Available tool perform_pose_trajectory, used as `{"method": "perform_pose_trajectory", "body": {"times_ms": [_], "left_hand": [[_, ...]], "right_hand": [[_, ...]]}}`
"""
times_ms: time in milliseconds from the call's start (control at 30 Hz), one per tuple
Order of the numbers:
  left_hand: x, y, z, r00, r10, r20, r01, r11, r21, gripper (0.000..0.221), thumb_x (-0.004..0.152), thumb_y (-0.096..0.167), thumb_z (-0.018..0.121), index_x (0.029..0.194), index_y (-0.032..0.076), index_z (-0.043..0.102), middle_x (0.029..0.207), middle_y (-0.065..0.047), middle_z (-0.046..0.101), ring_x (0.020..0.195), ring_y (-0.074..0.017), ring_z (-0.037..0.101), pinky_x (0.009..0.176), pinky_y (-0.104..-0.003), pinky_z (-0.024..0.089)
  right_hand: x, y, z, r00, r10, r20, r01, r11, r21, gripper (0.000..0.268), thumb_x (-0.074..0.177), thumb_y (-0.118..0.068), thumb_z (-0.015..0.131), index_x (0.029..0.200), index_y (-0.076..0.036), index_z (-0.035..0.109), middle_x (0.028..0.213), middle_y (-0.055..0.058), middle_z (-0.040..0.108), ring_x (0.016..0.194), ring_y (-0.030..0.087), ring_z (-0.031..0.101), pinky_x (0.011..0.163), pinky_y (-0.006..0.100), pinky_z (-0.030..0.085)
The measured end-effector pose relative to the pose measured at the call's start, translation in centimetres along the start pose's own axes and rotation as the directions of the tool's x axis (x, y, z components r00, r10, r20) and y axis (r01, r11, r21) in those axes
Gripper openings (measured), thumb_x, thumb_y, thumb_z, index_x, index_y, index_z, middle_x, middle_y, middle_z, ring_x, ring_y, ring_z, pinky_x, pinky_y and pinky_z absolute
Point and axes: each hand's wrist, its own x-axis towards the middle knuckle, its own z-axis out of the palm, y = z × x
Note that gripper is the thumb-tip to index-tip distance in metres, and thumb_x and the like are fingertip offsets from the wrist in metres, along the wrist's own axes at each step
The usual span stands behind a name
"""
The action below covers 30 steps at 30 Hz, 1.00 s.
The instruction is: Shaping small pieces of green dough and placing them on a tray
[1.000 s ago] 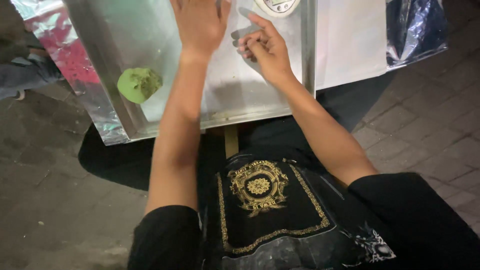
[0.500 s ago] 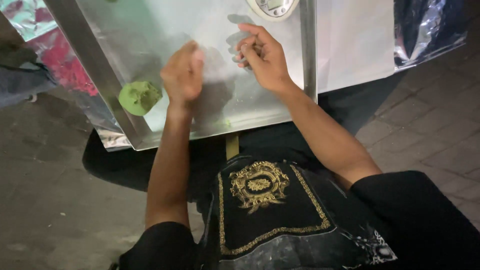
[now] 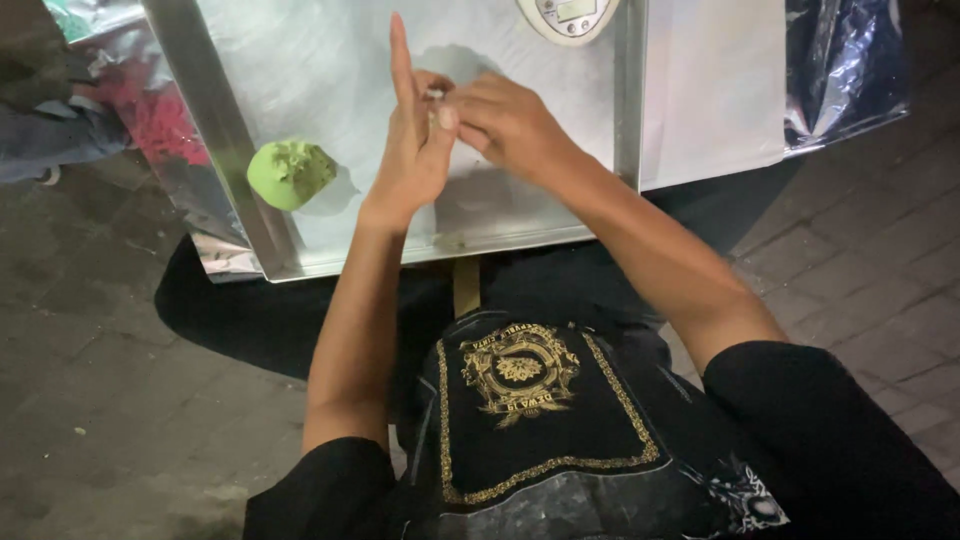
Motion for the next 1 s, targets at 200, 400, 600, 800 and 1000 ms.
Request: {"method": "perform_pose_trajectory", "body": {"times_ms": [200, 400, 600, 800, 1000], "left_hand": [[0.7, -3.3, -1.8, 0.930, 0.360, -0.078, -0.243, 0.758, 0.606, 0.041, 0.114, 0.022, 0.057, 0.147, 0.000, 0.051, 0.146, -0.021, 0.056, 0.136, -0.0397, 0.053, 0.113, -0.051, 0.049], [1.8, -4.4, -1.6, 0.852, 0.523, 0.019, -0.307, 0.470, 0.827, 0.021, 0.103, 0.011, 0.071, 0.123, 0.005, 0.072, 0.126, -0.006, 0.069, 0.114, -0.0274, 0.063, 0.089, -0.043, 0.046], [3.0, -3.5, -2.5, 0.820, 0.572, -0.021, -0.353, 0.535, 0.768, 0.007, 0.102, 0.009, 0.070, 0.107, 0.006, 0.074, 0.102, -0.003, 0.066, 0.092, -0.0276, 0.055, 0.071, -0.041, 0.041], [1.6, -3.7, -1.7, 0.880, 0.470, -0.074, -0.295, 0.662, 0.689, 0.016, 0.108, 0.013, 0.062, 0.120, 0.005, 0.070, 0.095, -0.004, 0.070, 0.089, -0.0286, 0.055, 0.075, -0.042, 0.042], [2.2, -3.7, -2.0, 0.841, 0.524, -0.133, -0.191, 0.517, 0.834, 0.013, 0.093, 0.013, 0.078, 0.106, 0.016, 0.075, 0.114, -0.003, 0.058, 0.101, -0.0292, 0.050, 0.077, -0.043, 0.036]], "right_hand": [[0.9, 3.1, 0.3, 0.989, -0.062, -0.131, 0.026, 0.965, -0.259, 0.014, 0.101, 0.005, 0.074, 0.114, 0.000, 0.073, 0.115, 0.015, 0.070, 0.097, 0.033, 0.067, 0.081, 0.041, 0.058], [0.9, 4.3, 0.8, 0.995, -0.082, -0.053, 0.054, 0.915, -0.399, 0.025, 0.095, 0.007, 0.084, 0.117, 0.004, 0.072, 0.127, 0.012, 0.063, 0.108, 0.037, 0.058, 0.091, 0.042, 0.058], [2.4, 2.7, -0.1, 0.996, -0.053, -0.070, 0.023, 0.928, -0.372, 0.020, 0.095, 0.011, 0.071, 0.106, -0.006, 0.075, 0.106, 0.007, 0.071, 0.088, 0.027, 0.059, 0.080, 0.034, 0.051], [1.3, 1.8, 0.0, 0.995, 0.097, -0.021, -0.099, 0.975, -0.197, 0.012, 0.109, -0.004, 0.059, 0.104, -0.006, 0.070, 0.092, 0.005, 0.071, 0.081, 0.024, 0.064, 0.078, 0.036, 0.046], [2.2, 1.2, 0.5, 0.990, 0.005, -0.140, -0.063, 0.910, -0.410, 0.008, 0.108, -0.005, 0.065, 0.105, -0.010, 0.070, 0.109, 0.010, 0.059, 0.088, 0.029, 0.046, 0.076, 0.036, 0.046]]}}
